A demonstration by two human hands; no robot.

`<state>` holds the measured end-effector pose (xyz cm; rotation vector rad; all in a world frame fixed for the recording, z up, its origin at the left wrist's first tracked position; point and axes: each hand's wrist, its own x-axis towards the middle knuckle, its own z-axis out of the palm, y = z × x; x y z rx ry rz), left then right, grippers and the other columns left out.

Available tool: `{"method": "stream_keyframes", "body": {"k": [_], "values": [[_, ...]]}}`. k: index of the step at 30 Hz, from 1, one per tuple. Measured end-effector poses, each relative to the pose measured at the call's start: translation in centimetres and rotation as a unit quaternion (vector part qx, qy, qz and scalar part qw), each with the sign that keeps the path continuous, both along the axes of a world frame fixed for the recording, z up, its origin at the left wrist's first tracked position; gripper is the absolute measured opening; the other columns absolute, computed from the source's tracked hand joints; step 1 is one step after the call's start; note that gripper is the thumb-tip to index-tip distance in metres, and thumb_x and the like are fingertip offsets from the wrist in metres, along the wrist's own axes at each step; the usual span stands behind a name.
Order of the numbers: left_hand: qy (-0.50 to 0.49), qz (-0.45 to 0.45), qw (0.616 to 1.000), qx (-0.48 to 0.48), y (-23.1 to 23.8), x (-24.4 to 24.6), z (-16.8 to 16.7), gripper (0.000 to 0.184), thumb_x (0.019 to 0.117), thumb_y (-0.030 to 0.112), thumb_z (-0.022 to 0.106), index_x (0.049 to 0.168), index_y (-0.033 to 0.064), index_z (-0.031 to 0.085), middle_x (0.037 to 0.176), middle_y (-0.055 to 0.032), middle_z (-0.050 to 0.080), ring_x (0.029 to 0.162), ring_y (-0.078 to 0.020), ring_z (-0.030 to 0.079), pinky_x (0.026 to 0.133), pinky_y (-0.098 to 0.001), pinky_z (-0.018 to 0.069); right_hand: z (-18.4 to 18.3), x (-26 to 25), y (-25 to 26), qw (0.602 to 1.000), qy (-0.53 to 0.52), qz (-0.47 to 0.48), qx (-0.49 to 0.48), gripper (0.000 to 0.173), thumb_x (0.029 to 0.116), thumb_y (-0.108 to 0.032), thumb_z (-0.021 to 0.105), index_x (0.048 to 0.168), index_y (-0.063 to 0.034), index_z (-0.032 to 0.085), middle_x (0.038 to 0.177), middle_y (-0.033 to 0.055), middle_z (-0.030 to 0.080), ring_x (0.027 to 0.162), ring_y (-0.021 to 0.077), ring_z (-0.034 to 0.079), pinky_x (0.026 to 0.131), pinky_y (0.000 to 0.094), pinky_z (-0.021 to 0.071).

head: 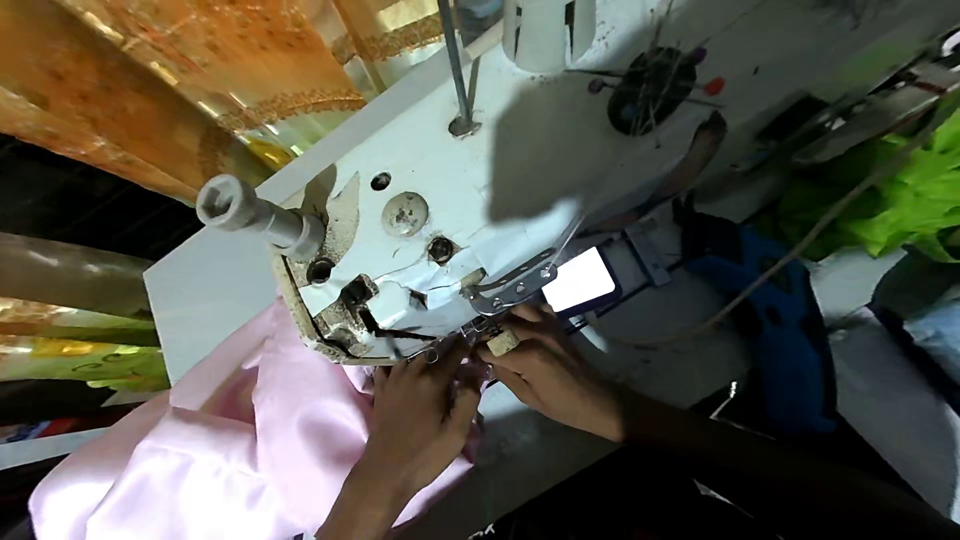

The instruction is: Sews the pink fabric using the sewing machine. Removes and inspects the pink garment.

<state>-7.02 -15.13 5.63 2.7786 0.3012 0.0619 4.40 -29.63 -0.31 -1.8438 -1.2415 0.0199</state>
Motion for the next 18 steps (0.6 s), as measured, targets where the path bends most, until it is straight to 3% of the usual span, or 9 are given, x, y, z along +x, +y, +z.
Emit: {"method": "stream_keyframes", "body": {"k": [4, 6, 9, 12, 14, 16, 18], "values": [[-0.054, -0.043, 0.994, 0.08, 0.4, -0.9, 0.3, 0.074, 0.0881, 0.074, 0.052, 0.109, 0.0062, 0.075, 0.105, -0.0143, 0.073, 0.094, -0.0323, 0.069, 0.086, -0.0598, 0.0469, 0.5, 0.0, 0.3, 0.998, 0.062, 0.012, -0.002, 0.019, 0.0948, -0.01, 0.061, 0.098, -0.0111, 0.08, 0.099, 0.0041, 0.074, 0.096, 0.0243, 0.066, 0.086, 0.045, 0.0504], [-0.098, -0.035, 0.989, 0.109, 0.7, -0.9, 0.0, 0.054, 0.0927, 0.056, 0.058, 0.098, 0.0065, 0.076, 0.096, -0.0127, 0.075, 0.084, -0.031, 0.07, 0.08, -0.0557, 0.0467, 1.0, -0.6, 0.6, 0.994, 0.106, -0.002, 0.007, 0.019, 0.0964, -0.011, 0.061, 0.1, -0.0069, 0.079, 0.101, 0.0086, 0.073, 0.095, 0.0228, 0.069, 0.087, 0.0402, 0.0548], [-0.097, 0.008, 0.995, -0.006, 1.8, -1.1, 0.9, 0.034, 0.1006, 0.032, 0.057, 0.105, 0.0056, 0.078, 0.1, -0.0102, 0.077, 0.093, -0.0238, 0.072, 0.086, -0.0521, 0.0527, 2.3, -1.9, -0.3, 0.96, 0.278, -0.031, -0.004, 0.029, 0.1022, -0.018, 0.059, 0.121, 0.0022, 0.068, 0.106, 0.014, 0.07, 0.089, 0.016, 0.068, 0.082, 0.0293, 0.0566], [-0.099, 0.03, 0.991, -0.084, 3.0, -1.1, 1.7, 0.028, 0.1005, 0.028, 0.058, 0.104, 0.0068, 0.077, 0.097, -0.0048, 0.075, 0.091, -0.0069, 0.069, 0.087, -0.0336, 0.0567, 3.2, -3.6, -1.9, 0.856, 0.517, 0.005, -0.001, 0.043, 0.1053, -0.017, 0.055, 0.142, 0.005, 0.048, 0.123, 0.0166, 0.065, 0.103, 0.0157, 0.07, 0.089, 0.0295, 0.0595], [-0.095, 0.021, 0.992, -0.086, 2.8, -1.0, 2.1, 0.028, 0.0987, 0.029, 0.06, 0.103, 0.0081, 0.078, 0.102, -0.0047, 0.074, 0.097, -0.0071, 0.067, 0.091, -0.0339, 0.0542, 3.7, -4.5, -2.0, 0.777, 0.629, 0.022, 0.02, 0.048, 0.1076, -0.016, 0.05, 0.149, 0.0035, 0.039, 0.136, 0.0172, 0.059, 0.112, 0.0175, 0.068, 0.095, 0.0316, 0.0579], [-0.081, 0.01, 0.993, -0.082, 2.4, -0.9, 2.6, 0.028, 0.0984, 0.03, 0.06, 0.103, 0.0085, 0.079, 0.1, -0.0037, 0.073, 0.094, -0.009, 0.066, 0.089, -0.0392, 0.0515, 4.2, -4.9, -1.4, 0.716, 0.697, 0.027, 0.036, 0.048, 0.11, -0.018, 0.045, 0.153, 0.0008, 0.035, 0.141, 0.0166, 0.055, 0.118, 0.0187, 0.065, 0.097, 0.0331, 0.0562], [-0.067, -0.003, 0.995, -0.072, 1.9, -0.5, 3.0, 0.029, 0.0995, 0.031, 0.059, 0.101, 0.0089, 0.078, 0.096, -0.002, 0.072, 0.086, -0.0068, 0.064, 0.082, -0.0361, 0.0529, 4.7, -5.4, 0.0, 0.652, 0.757, 0.018, 0.044, 0.046, 0.1112, -0.019, 0.042, 0.153, -0.0025, 0.037, 0.141, 0.0171, 0.056, 0.119, 0.0212, 0.062, 0.097, 0.0368, 0.0538]]}}
